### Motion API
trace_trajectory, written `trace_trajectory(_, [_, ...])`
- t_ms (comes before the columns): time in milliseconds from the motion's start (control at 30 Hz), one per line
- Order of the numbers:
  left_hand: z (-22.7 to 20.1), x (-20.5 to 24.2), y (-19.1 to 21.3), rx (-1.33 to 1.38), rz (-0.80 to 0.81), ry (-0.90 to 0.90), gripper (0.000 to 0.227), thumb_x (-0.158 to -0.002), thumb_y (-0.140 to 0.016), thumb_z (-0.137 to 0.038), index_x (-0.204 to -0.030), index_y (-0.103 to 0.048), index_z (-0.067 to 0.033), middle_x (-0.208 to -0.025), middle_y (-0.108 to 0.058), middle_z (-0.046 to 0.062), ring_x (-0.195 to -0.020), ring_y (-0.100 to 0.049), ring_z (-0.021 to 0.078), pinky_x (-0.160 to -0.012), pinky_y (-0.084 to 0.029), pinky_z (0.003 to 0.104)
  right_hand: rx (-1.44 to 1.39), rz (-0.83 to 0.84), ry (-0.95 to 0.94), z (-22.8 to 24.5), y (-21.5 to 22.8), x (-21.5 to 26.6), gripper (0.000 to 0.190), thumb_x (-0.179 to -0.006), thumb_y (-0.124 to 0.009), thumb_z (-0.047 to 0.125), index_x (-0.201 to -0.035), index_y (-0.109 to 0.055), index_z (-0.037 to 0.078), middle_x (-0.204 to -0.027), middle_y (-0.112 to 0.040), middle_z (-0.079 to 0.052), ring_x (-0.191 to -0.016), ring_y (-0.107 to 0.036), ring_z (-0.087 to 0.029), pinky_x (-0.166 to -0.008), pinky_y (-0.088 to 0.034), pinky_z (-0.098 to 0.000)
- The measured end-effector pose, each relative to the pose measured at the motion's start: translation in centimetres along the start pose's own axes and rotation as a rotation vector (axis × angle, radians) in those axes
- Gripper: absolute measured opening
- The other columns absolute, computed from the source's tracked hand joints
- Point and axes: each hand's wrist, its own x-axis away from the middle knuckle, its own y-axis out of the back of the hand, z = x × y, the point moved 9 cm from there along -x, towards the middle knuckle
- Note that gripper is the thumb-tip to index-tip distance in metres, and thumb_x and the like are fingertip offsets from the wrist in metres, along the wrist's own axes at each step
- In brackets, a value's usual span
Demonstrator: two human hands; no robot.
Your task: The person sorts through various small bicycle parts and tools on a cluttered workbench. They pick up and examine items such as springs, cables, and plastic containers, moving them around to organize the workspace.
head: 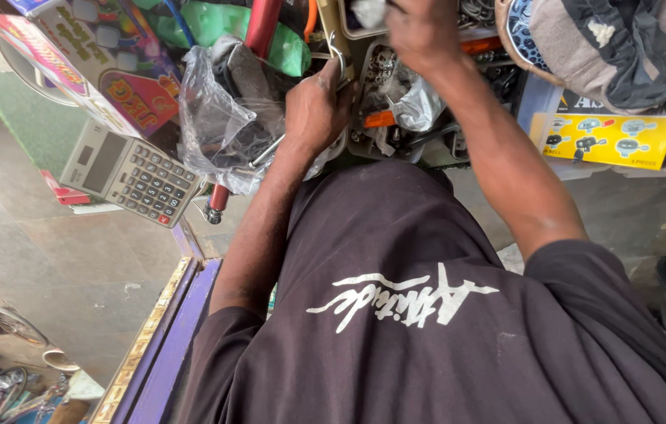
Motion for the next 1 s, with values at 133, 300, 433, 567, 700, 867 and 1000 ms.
trace_trajectory(133, [0.7,-0.3,0.0,0.068,0.03,0.042,0.028,-0.093,-0.071,-0.017,-0.118,-0.062,-0.0075,-0.088,-0.073,0.018,-0.076,-0.071,0.04,-0.064,-0.053,0.051,-0.154,-0.008,-0.017,-1.2,2.5,3.3,0.012,-0.098,-0.067,-0.007,-0.1,-0.075,0.002,-0.086,-0.063,-0.008,-0.078,-0.061,-0.016,-0.063,-0.049,-0.032])
trace_trajectory(300, [1.0,-0.4,-0.6,0.063,0.067,0.067,0.022,-0.097,-0.073,-0.02,-0.106,-0.06,-0.0049,-0.09,-0.074,0.017,-0.079,-0.072,0.0394,-0.067,-0.053,0.05,-0.107,0.037,-0.131,-2.9,1.7,7.3,0.008,-0.099,-0.071,-0.004,-0.1,-0.076,0.002,-0.092,-0.064,-0.009,-0.085,-0.064,-0.017,-0.07,-0.053,-0.031])
trace_trajectory(433, [0.8,-0.6,0.1,0.12,0.044,0.036,0.021,-0.095,-0.072,-0.018,-0.108,-0.061,-0.005,-0.091,-0.075,0.018,-0.08,-0.072,0.0394,-0.066,-0.054,0.049,0.301,0.082,-0.128,-2.3,-0.1,7.4,0.018,-0.102,-0.067,-0.006,-0.093,-0.076,0.007,-0.081,-0.059,-0.004,-0.077,-0.061,-0.018,-0.066,-0.048,-0.0345])
trace_trajectory(567, [1.0,-0.6,-0.4,0.106,0.071,0.073,0.022,-0.095,-0.074,-0.02,-0.105,-0.061,-0.0044,-0.09,-0.075,0.018,-0.079,-0.072,0.0396,-0.066,-0.054,0.05,0.419,0.089,-0.077,-0.3,0.0,6.9,0.014,-0.095,-0.062,-0.006,-0.097,-0.074,0.0,-0.088,-0.057,-0.008,-0.084,-0.06,-0.022,-0.079,-0.047,-0.039])
trace_trajectory(700, [1.4,-0.8,-0.1,0.106,0.08,0.095,0.023,-0.095,-0.074,-0.02,-0.106,-0.061,-0.0045,-0.09,-0.075,0.018,-0.08,-0.072,0.0394,-0.067,-0.054,0.05,0.356,0.274,-0.171,-1.7,-0.4,4.8,0.02,-0.087,-0.061,-0.007,-0.101,-0.073,0.0,-0.086,-0.06,-0.01,-0.081,-0.061,-0.025,-0.083,-0.048,-0.0486])
trace_trajectory(867, [1.0,-0.8,0.1,0.108,0.082,0.096,0.023,-0.094,-0.073,-0.02,-0.107,-0.063,-0.0045,-0.09,-0.074,0.019,-0.08,-0.071,0.0401,-0.067,-0.053,0.05,0.429,0.079,-0.037,-1.4,-2.3,1.3,0.031,-0.089,-0.057,-0.011,-0.118,-0.065,-0.004,-0.089,-0.061,-0.012,-0.081,-0.063,-0.023,-0.081,-0.054,-0.0477])
trace_trajectory(1000, [0.7,-1.0,0.5,0.127,0.069,0.091,0.023,-0.093,-0.073,-0.02,-0.109,-0.064,-0.0055,-0.089,-0.074,0.019,-0.081,-0.071,0.0415,-0.068,-0.053,0.051,0.288,0.148,-0.257,-4.4,-5.9,1.6,0.03,-0.094,-0.061,-0.008,-0.124,-0.06,-0.01,-0.091,-0.062,-0.02,-0.061,-0.057,-0.019,-0.053,-0.05,-0.0361])
